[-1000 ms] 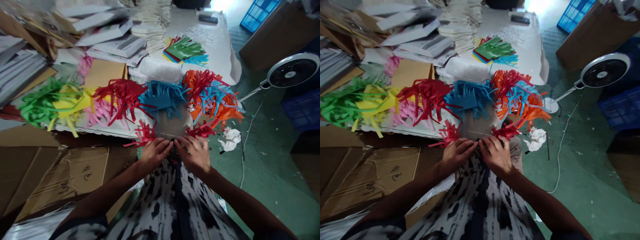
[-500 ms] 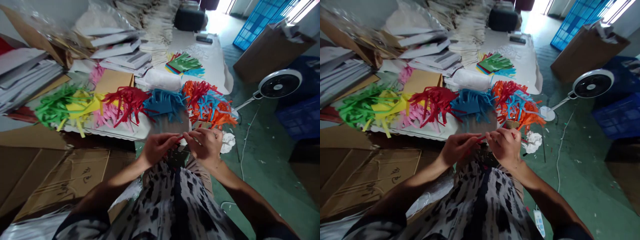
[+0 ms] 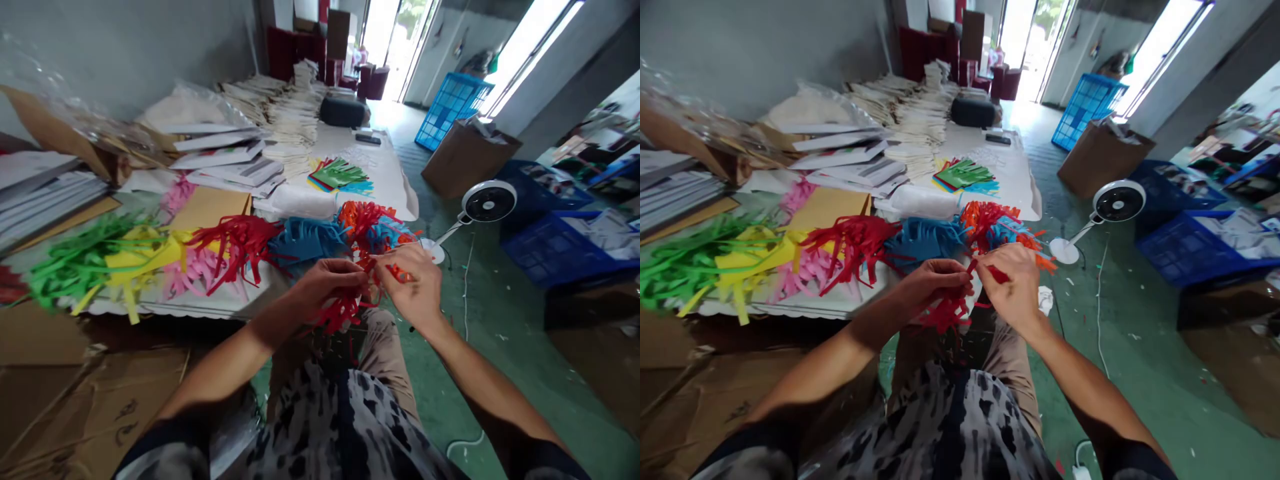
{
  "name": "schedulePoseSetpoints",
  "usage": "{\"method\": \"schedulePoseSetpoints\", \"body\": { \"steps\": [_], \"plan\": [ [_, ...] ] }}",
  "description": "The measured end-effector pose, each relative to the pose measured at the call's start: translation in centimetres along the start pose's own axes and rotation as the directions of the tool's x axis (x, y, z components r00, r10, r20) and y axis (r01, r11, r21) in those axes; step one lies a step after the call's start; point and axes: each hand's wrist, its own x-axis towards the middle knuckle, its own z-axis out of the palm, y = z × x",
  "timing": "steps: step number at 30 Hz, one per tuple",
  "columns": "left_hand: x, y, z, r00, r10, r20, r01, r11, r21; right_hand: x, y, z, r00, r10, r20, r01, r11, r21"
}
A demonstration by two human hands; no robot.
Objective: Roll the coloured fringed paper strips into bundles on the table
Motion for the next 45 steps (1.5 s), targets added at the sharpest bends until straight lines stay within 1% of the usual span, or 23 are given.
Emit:
{"method": "schedulePoseSetpoints", "body": {
  "steps": [1,3,5,6,8,10,12,15,18,20,21,22,23,24,25,26,27,30,33,35,38,42,45],
  "plan": [
    [0.4,0.3,0.2,0.998,0.063,-0.016,-0.062,0.996,0.060,0.4,-0.1,0.2,0.996,0.084,0.010,-0.084,0.987,0.137],
    [1.2,1.0,0.6,0.981,0.195,-0.019,-0.190,0.970,0.153,1.1,0.0,0.6,0.974,0.218,0.055,-0.223,0.902,0.371],
    [1.7,1.5,1.1,0.964,0.265,-0.004,-0.261,0.950,0.171,1.6,0.0,1.0,0.949,0.304,0.081,-0.302,0.812,0.500],
    [1.9,1.6,1.3,0.963,0.269,0.000,-0.265,0.951,0.158,1.9,0.1,1.1,0.943,0.325,0.077,-0.315,0.788,0.529],
    [2.0,1.7,1.6,0.969,0.246,-0.012,-0.243,0.963,0.113,2.3,0.1,1.3,0.940,0.337,0.053,-0.310,0.778,0.547],
    [2.0,1.5,1.7,0.970,0.238,-0.040,-0.235,0.969,0.072,2.6,0.1,1.3,0.943,0.325,0.071,-0.309,0.778,0.548],
    [1.8,1.1,1.7,0.967,0.246,-0.071,-0.242,0.968,0.062,2.6,0.2,1.2,0.939,0.311,0.147,-0.340,0.770,0.541],
    [1.2,0.6,1.4,0.957,0.266,-0.112,-0.254,0.961,0.111,2.3,0.4,1.2,0.924,0.285,0.256,-0.380,0.761,0.525],
    [0.3,0.4,0.6,0.928,0.322,-0.187,-0.289,0.940,0.181,2.9,1.0,1.9,0.890,0.256,0.378,-0.438,0.713,0.548],
    [-0.5,0.3,-0.6,0.898,0.363,-0.249,-0.303,0.920,0.250,4.6,1.7,3.0,0.861,0.237,0.450,-0.482,0.663,0.573],
    [-0.9,0.3,-1.3,0.884,0.378,-0.274,-0.299,0.909,0.292,5.8,2.1,3.8,0.863,0.237,0.446,-0.480,0.661,0.576],
    [-1.4,0.3,-2.1,0.871,0.393,-0.296,-0.289,0.896,0.337,7.2,2.5,4.8,0.877,0.244,0.415,-0.456,0.697,0.553],
    [-1.9,0.2,-2.9,0.858,0.406,-0.315,-0.277,0.882,0.381,8.7,3.0,6.0,0.898,0.249,0.364,-0.409,0.779,0.476],
    [-2.5,0.2,-3.7,0.847,0.413,-0.334,-0.260,0.871,0.418,10.3,3.5,7.4,0.917,0.235,0.321,-0.340,0.882,0.326],
    [-3.0,0.1,-4.3,0.839,0.417,-0.350,-0.243,0.862,0.445,11.9,3.9,8.9,0.924,0.209,0.319,-0.254,0.961,0.106],
    [-3.5,0.1,-4.8,0.829,0.423,-0.367,-0.230,0.854,0.466,13.3,4.3,10.6,0.917,0.190,0.352,-0.156,0.980,-0.124],
    [-3.9,0.2,-5.2,0.819,0.428,-0.381,-0.222,0.850,0.477,14.5,4.6,12.4,0.907,0.190,0.376,-0.110,0.968,-0.224],
    [-4.8,0.4,-6.1,0.813,0.419,-0.404,-0.211,0.859,0.467,16.9,5.5,17.2,0.874,0.226,0.431,-0.063,0.931,-0.360],
    [-4.9,0.5,-7.1,0.835,0.381,-0.397,-0.222,0.893,0.390,17.7,6.2,20.4,0.846,0.275,0.456,-0.042,0.888,-0.459],
    [-4.7,0.5,-7.9,0.841,0.363,-0.402,-0.244,0.916,0.318,17.8,6.5,21.3,0.835,0.294,0.465,-0.030,0.868,-0.495],
    [-4.3,0.4,-8.6,0.856,0.307,-0.416,-0.224,0.945,0.237,17.6,6.8,21.4,0.834,0.295,0.467,-0.021,0.861,-0.508],
    [-4.2,0.4,-8.4,0.869,0.225,-0.441,-0.199,0.974,0.104,17.1,6.9,20.5,0.859,0.266,0.438,-0.032,0.881,-0.472],
    [-4.6,0.2,-7.9,0.873,0.230,-0.431,-0.235,0.971,0.043,16.7,6.3,19.3,0.886,0.236,0.399,-0.059,0.911,-0.408]
  ]
}}
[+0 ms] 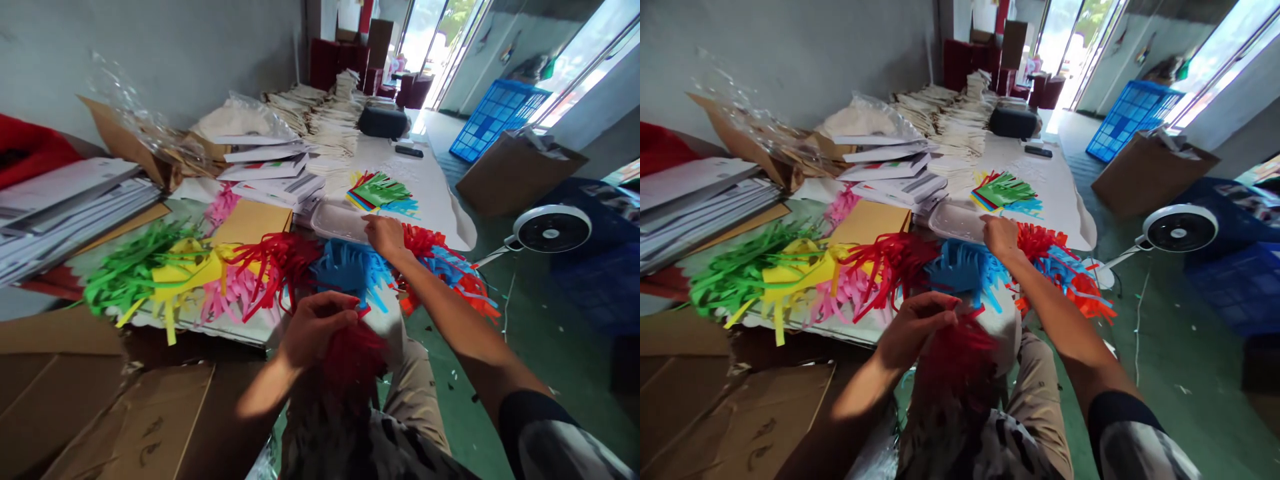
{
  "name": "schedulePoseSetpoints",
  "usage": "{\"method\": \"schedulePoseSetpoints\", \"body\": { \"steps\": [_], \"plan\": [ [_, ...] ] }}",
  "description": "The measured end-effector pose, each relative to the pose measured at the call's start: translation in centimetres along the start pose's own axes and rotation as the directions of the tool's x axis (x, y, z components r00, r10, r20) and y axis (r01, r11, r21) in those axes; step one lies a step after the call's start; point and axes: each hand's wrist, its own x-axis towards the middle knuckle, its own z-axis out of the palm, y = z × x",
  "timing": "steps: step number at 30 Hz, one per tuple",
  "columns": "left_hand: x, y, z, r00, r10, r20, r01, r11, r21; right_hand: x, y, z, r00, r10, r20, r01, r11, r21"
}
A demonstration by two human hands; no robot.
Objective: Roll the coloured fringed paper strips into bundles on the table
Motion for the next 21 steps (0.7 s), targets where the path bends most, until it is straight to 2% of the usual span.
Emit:
{"method": "schedulePoseSetpoints", "body": {
  "steps": [3,6,8,10,13,15,21],
  "plan": [
    [-0.9,-0.2,0.1,1.000,0.013,0.013,-0.013,1.000,0.003,-2.0,-0.5,-1.7,0.998,-0.013,-0.056,0.018,0.996,0.091],
    [-1.7,-0.6,0.6,0.997,0.070,-0.008,-0.070,0.995,0.064,-6.1,-1.1,-3.8,0.993,-0.069,-0.092,0.092,0.957,0.276],
    [-2.1,-0.8,1.2,0.990,0.136,-0.040,-0.130,0.984,0.119,-10.0,-1.4,-5.3,0.989,-0.089,-0.120,0.142,0.800,0.583],
    [-2.3,-0.9,2.1,0.978,0.197,-0.065,-0.184,0.969,0.166,-14.2,-1.5,-6.6,0.989,-0.111,-0.099,0.148,0.675,0.723],
    [-2.5,-1.1,3.7,0.955,0.286,-0.076,-0.262,0.937,0.229,-19.3,-1.4,-8.0,0.990,-0.125,-0.065,0.135,0.697,0.704],
    [-2.6,-1.4,4.9,0.940,0.336,-0.060,-0.310,0.912,0.268,-21.3,-1.2,-8.4,0.986,-0.140,-0.086,0.161,0.716,0.679],
    [-2.7,-2.8,7.5,0.863,0.498,0.083,-0.495,0.804,0.329,-23.0,0.1,-9.1,0.973,-0.092,-0.212,0.218,0.663,0.716]
  ]
}}
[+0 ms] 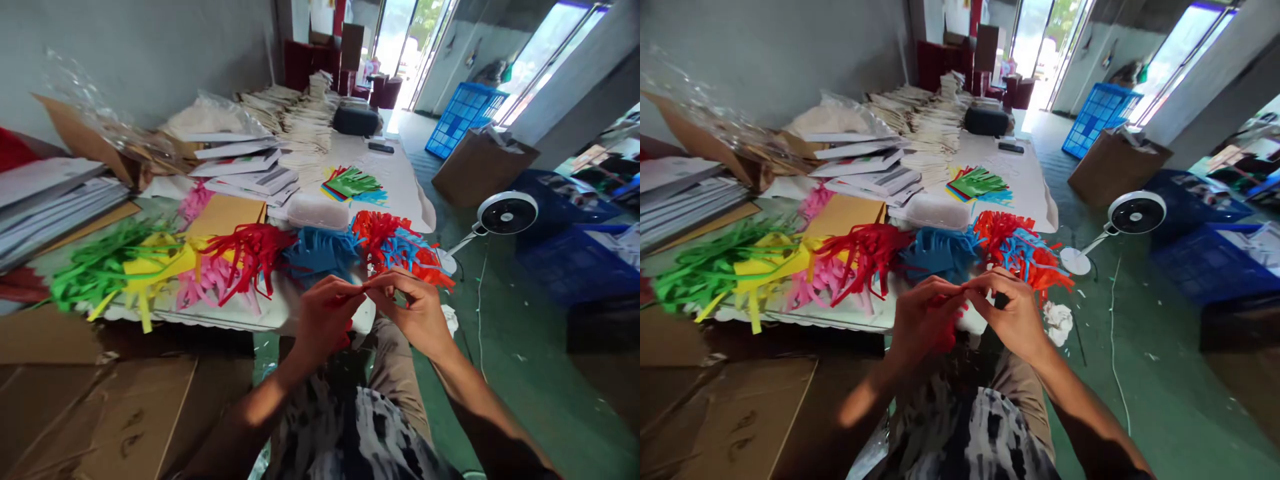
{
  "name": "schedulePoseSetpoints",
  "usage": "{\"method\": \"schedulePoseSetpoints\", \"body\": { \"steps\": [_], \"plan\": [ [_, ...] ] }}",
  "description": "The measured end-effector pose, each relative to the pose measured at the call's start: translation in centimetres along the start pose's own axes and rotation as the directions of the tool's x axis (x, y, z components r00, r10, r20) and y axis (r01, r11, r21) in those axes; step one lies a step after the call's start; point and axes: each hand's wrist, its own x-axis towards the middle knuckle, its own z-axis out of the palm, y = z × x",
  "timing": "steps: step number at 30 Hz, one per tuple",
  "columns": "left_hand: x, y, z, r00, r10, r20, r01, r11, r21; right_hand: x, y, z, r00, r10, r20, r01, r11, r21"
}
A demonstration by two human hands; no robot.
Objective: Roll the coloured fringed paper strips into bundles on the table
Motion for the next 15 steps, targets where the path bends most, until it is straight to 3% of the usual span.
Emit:
{"method": "schedulePoseSetpoints", "body": {
  "steps": [4,8,12,15],
  "plan": [
    [0.1,0.1,1.2,0.993,0.066,0.102,-0.069,0.997,0.025,-0.7,0.2,-1.4,0.998,0.034,-0.062,-0.032,0.999,0.033],
    [0.4,0.3,2.5,0.991,0.065,0.117,-0.073,0.995,0.064,-1.5,0.7,-2.5,0.990,0.067,-0.122,-0.062,0.997,0.046],
    [0.4,0.3,3.9,0.993,0.038,0.114,-0.048,0.995,0.084,-2.4,1.7,-3.3,0.960,0.214,-0.181,-0.159,0.948,0.277],
    [0.2,0.3,4.5,0.984,0.111,0.137,-0.127,0.985,0.116,-3.0,2.2,-3.7,0.945,0.240,-0.220,-0.156,0.926,0.343]
  ]
}}
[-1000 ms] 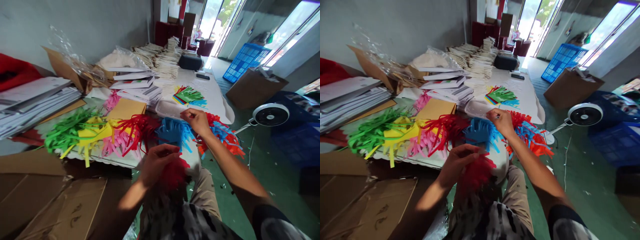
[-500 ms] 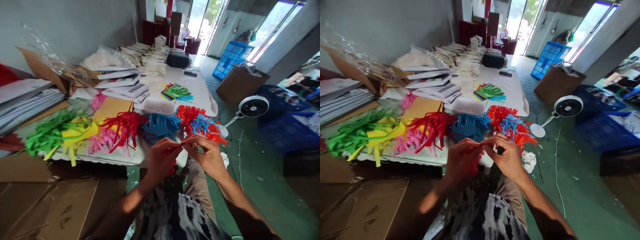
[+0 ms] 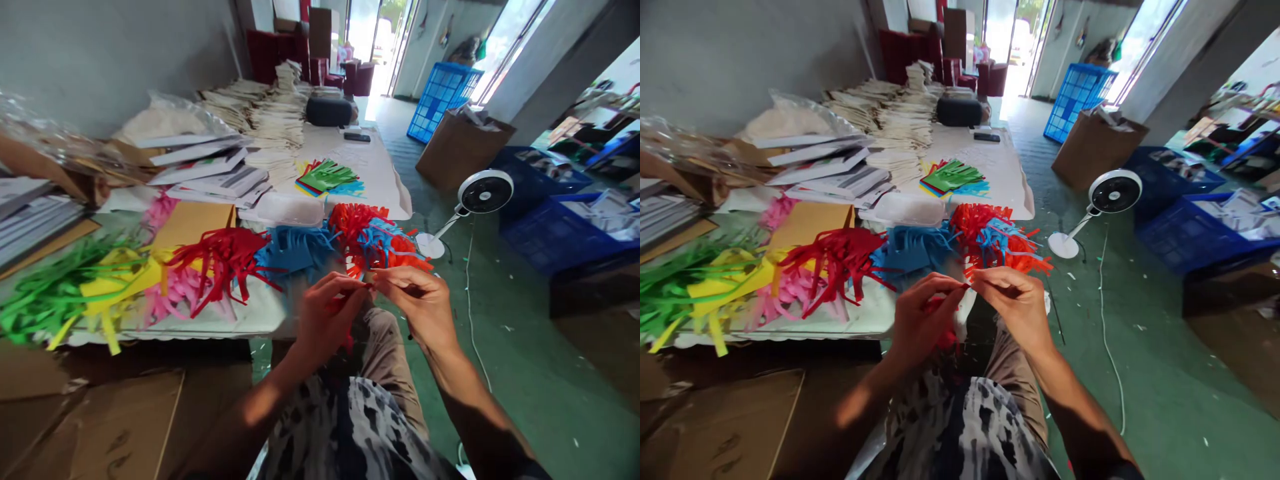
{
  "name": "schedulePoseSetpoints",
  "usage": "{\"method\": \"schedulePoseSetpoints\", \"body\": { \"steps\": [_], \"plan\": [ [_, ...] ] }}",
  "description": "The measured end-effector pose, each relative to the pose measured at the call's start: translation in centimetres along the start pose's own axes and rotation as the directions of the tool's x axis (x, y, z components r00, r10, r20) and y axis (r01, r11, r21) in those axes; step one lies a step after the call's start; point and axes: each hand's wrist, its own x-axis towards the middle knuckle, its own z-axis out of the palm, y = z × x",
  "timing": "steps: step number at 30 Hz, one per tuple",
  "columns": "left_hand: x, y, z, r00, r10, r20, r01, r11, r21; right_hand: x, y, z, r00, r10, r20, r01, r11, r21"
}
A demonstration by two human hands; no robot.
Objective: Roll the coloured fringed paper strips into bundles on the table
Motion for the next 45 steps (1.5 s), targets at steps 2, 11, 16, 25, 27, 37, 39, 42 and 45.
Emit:
{"method": "schedulePoseSetpoints", "body": {
  "steps": [2,11,16,25,27,37,39,42,45],
  "plan": [
    [0.0,0.0,0.2,0.998,0.060,0.006,-0.060,0.998,0.036,-0.2,0.0,-0.2,0.999,-0.053,0.013,0.053,0.998,-0.038],
    [0.1,-0.2,0.1,0.977,0.215,0.001,-0.213,0.964,0.162,-0.3,-0.6,-0.3,0.994,-0.099,0.048,0.104,0.989,-0.106],
    [0.1,0.0,0.1,0.964,0.264,0.008,-0.260,0.942,0.214,-0.5,-0.8,-0.2,0.990,-0.135,0.051,0.141,0.979,-0.147],
    [0.4,-0.4,-0.3,0.977,0.202,0.069,-0.211,0.962,0.174,-0.7,-0.9,-0.3,0.985,-0.128,0.118,0.146,0.976,-0.160],
    [0.4,-0.5,-0.3,0.973,0.219,0.069,-0.228,0.955,0.188,-0.8,-0.9,-0.3,0.988,-0.121,0.091,0.136,0.972,-0.190],
    [0.1,-0.5,-0.3,0.916,0.395,0.073,-0.394,0.849,0.353,-1.2,-0.9,-0.1,0.980,-0.164,0.111,0.187,0.950,-0.250],
    [0.0,-0.6,-0.3,0.908,0.410,0.090,-0.412,0.828,0.381,-1.4,-0.9,-0.1,0.972,-0.211,0.105,0.232,0.929,-0.288],
    [-0.1,-0.7,-0.3,0.912,0.395,0.113,-0.408,0.834,0.372,-1.7,-1.1,-0.3,0.963,-0.235,0.132,0.267,0.902,-0.339],
    [0.0,-0.6,-0.6,0.945,0.295,0.143,-0.326,0.895,0.304,-1.7,-1.1,-0.6,0.968,-0.194,0.157,0.238,0.907,-0.348]
  ]
}}
